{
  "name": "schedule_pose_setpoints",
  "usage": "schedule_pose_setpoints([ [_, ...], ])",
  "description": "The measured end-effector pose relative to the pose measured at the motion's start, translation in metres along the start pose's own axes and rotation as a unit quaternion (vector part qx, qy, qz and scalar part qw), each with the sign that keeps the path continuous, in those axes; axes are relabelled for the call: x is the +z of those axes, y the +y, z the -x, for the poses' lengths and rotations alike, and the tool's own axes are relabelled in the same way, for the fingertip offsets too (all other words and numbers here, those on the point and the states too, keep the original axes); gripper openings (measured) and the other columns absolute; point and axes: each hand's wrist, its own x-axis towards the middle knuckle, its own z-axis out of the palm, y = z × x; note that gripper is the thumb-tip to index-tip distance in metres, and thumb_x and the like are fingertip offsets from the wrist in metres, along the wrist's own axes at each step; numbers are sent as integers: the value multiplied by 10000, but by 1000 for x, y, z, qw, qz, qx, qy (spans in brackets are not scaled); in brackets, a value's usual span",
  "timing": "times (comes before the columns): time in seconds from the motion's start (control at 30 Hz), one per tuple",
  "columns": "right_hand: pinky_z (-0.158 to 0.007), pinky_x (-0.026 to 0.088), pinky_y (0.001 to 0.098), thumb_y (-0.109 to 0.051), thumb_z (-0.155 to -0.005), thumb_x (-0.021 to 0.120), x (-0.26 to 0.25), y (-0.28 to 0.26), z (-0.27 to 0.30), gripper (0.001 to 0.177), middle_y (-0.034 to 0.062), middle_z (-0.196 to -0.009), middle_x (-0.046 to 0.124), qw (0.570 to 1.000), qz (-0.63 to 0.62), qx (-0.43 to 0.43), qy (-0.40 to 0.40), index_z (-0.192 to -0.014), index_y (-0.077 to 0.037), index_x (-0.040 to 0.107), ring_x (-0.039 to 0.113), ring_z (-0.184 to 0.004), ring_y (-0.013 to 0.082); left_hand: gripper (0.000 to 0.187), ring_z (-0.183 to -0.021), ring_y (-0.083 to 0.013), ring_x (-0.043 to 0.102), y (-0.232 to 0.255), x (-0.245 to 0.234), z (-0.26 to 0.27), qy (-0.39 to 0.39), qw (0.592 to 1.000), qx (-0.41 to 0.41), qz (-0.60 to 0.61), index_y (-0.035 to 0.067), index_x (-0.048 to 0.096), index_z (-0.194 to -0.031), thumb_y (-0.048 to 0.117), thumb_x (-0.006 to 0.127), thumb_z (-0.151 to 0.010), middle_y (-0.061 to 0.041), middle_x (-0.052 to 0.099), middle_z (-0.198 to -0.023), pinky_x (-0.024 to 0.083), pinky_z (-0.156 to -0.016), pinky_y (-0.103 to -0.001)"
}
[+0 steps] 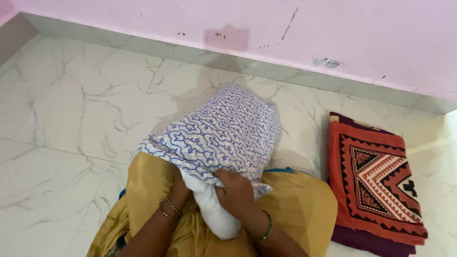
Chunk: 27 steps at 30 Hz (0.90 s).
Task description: The person inserts a white pillow into a blue and white patterned pillowcase, tucks the edges, and smooths the surface. The person then places the finished pillow on the floor next to a folded textile.
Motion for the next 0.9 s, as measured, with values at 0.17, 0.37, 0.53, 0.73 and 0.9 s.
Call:
schedule_pose_setpoints([
  [0.17, -734, 560, 461, -140, -754, 756, -25, 34, -3, 340, 137, -987, 733, 993, 24, 18, 112, -1077, -104, 657, 701, -870, 372, 430, -1201, -386, 589, -4, 22, 41, -145, 963, 41, -222, -12, 512, -1303, 220, 615, -955, -214, 631, -1260, 454, -1005, -436],
  [0.37, -782, 534, 458, -152, -647, 843, -67, 80, 30, 486, 189, -999, 719, 994, 73, 55, 66, -1091, -58, 669, 667, -918, 398, 273, -968, -305, 721, 84, 33, 78, -375, 827, -32, -418, 103, 714, -1100, 336, 681, -962, -145, 753, -1030, 540, -855, -416],
  [0.53, -763, 540, 364, -95, -869, 716, -43, 144, 93, 305, 142, -976, 731, 962, -94, 254, -21, -1172, -98, 690, 690, -889, 289, 621, -1209, -396, 559, 129, 56, 57, -212, 795, 299, -484, 74, 616, -1256, 337, 814, -729, -188, 627, -1243, 431, -985, -497],
  [0.73, -880, 470, 391, -71, -1002, 682, 18, 132, 146, 354, 135, -1093, 667, 895, -379, 154, -178, -1351, -15, 661, 581, -1006, 267, 747, -1232, -354, 513, 91, 77, 42, -191, 700, 418, -546, 159, 641, -1274, 133, 796, -544, -115, 605, -1226, 346, -1006, -537],
  [0.9, -989, 478, 406, -142, -903, 755, 10, 118, 126, 533, 136, -1257, 640, 874, -379, 195, -233, -1375, 25, 572, 564, -1155, 244, 580, -1094, -304, 555, 57, 65, 33, -228, 742, 331, -537, 147, 642, -1241, 112, 776, -677, -87, 615, -1101, 377, -931, -461],
])
